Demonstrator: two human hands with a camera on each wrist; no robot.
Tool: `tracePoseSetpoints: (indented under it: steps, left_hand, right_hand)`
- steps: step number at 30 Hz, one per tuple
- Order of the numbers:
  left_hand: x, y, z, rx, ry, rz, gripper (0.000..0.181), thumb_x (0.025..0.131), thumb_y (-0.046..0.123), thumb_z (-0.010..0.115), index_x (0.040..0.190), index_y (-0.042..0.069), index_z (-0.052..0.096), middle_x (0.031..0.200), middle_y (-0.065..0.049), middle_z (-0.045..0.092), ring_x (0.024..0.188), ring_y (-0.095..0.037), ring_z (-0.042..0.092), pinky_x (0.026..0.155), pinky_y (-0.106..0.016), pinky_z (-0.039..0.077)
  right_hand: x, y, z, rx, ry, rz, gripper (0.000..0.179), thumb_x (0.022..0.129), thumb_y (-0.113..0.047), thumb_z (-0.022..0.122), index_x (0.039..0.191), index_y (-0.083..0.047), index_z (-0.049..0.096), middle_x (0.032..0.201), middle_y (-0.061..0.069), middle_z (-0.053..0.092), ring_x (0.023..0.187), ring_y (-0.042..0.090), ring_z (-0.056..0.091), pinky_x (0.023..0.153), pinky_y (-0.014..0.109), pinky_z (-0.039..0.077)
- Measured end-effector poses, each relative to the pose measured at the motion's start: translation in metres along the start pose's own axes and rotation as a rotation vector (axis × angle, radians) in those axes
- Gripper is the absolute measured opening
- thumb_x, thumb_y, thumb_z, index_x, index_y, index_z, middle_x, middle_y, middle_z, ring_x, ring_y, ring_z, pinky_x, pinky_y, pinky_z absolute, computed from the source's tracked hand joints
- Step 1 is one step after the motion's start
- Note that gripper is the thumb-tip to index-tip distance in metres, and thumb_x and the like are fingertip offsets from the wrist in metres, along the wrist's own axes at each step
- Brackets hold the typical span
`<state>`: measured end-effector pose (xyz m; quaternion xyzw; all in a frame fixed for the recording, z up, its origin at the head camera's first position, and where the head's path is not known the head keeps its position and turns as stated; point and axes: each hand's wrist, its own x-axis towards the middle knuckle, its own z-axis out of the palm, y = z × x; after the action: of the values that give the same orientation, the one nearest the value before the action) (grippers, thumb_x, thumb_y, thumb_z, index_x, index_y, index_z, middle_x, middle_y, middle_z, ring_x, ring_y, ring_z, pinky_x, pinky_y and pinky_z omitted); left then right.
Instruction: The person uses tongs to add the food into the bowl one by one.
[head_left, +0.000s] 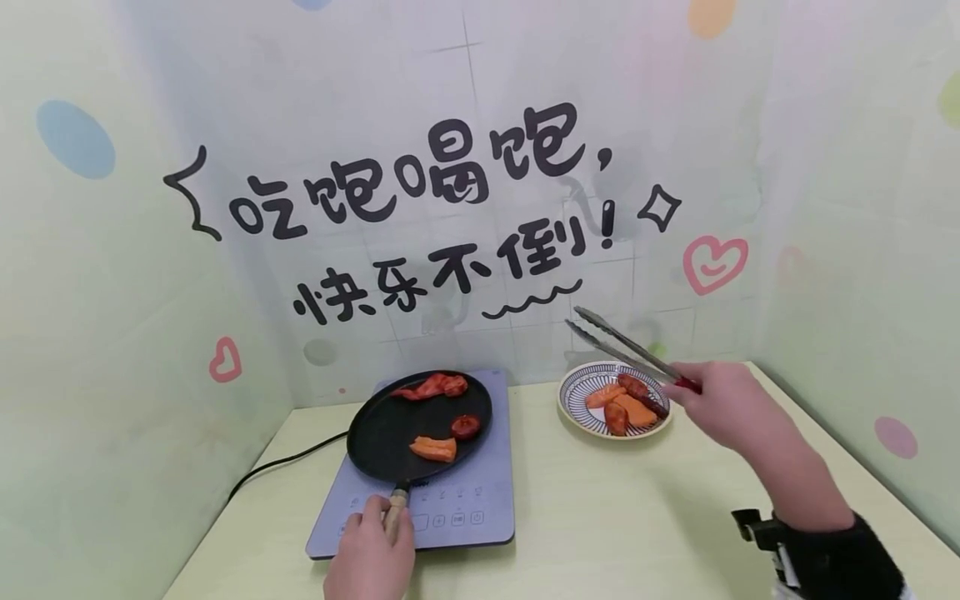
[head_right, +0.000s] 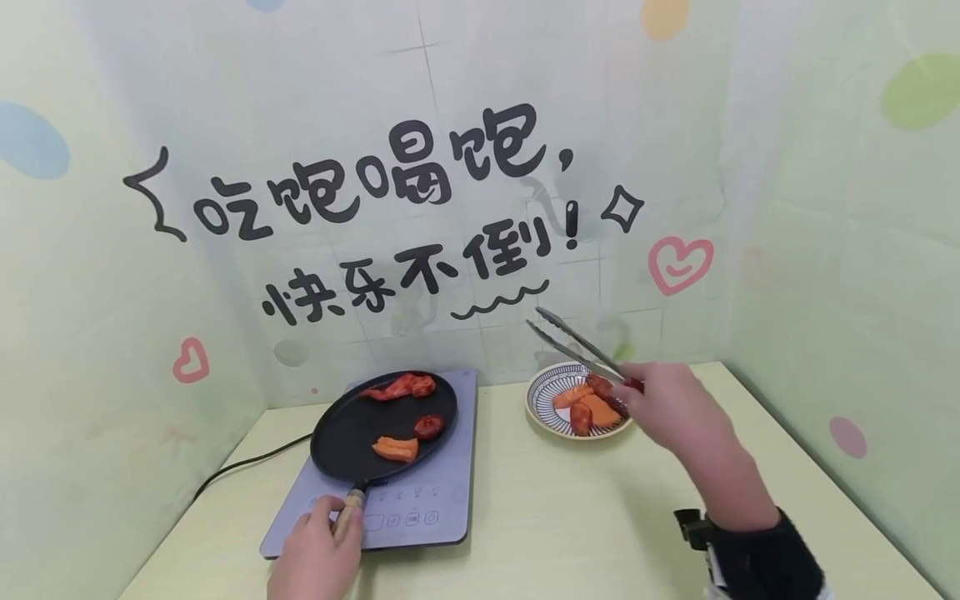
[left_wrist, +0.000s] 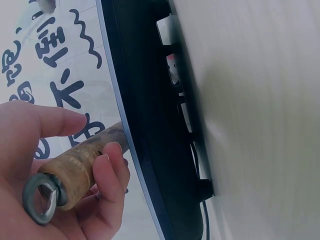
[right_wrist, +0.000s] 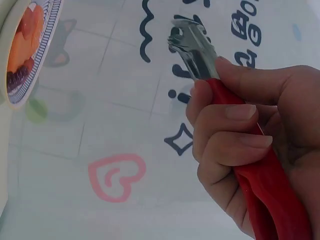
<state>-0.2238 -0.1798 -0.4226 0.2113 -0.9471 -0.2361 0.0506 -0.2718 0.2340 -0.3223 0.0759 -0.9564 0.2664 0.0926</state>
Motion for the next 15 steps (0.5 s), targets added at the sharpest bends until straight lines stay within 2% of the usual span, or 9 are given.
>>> tracePoseSetpoints:
  steps: [5,12,15]
  left_hand:
    - [0.0,-0.001,-0.001,-0.006,0.005,0.004,0.042,0.102,0.035,0.064,0.131,0.006,0.06,0.106,-0.022,0.061,0.078,-0.029,0.058,0.066,-0.045,0.048]
    - [0.0,-0.002,-0.001,-0.004,0.002,0.005,0.042,0.102,0.035,0.064,0.131,0.005,0.06,0.104,-0.022,0.061,0.077,-0.029,0.057,0.065,-0.043,0.046]
    - [0.0,-0.002,0.0,-0.004,-0.002,0.001,0.042,0.102,0.035,0.064,0.131,0.005,0.06,0.105,-0.022,0.061,0.077,-0.029,0.057,0.065,-0.043,0.046]
  right_hand:
    - [-0.001,0.027,-0.016,-0.112,-0.058,-0.022,0.036,0.099,-0.016,0.07,0.125,0.009,0.071,0.078,0.006,0.066,0.066,0.019,0.051,0.061,0.034,0.041]
    - [-0.005,0.044,-0.026,-0.115,-0.138,0.0,0.03,0.097,-0.014,0.071,0.118,0.007,0.075,0.075,0.002,0.062,0.063,0.018,0.045,0.062,0.033,0.037]
    - [-0.006,0.046,-0.026,-0.132,-0.185,0.015,0.03,0.096,-0.014,0.073,0.117,0.008,0.075,0.077,0.001,0.065,0.065,0.018,0.047,0.063,0.033,0.038]
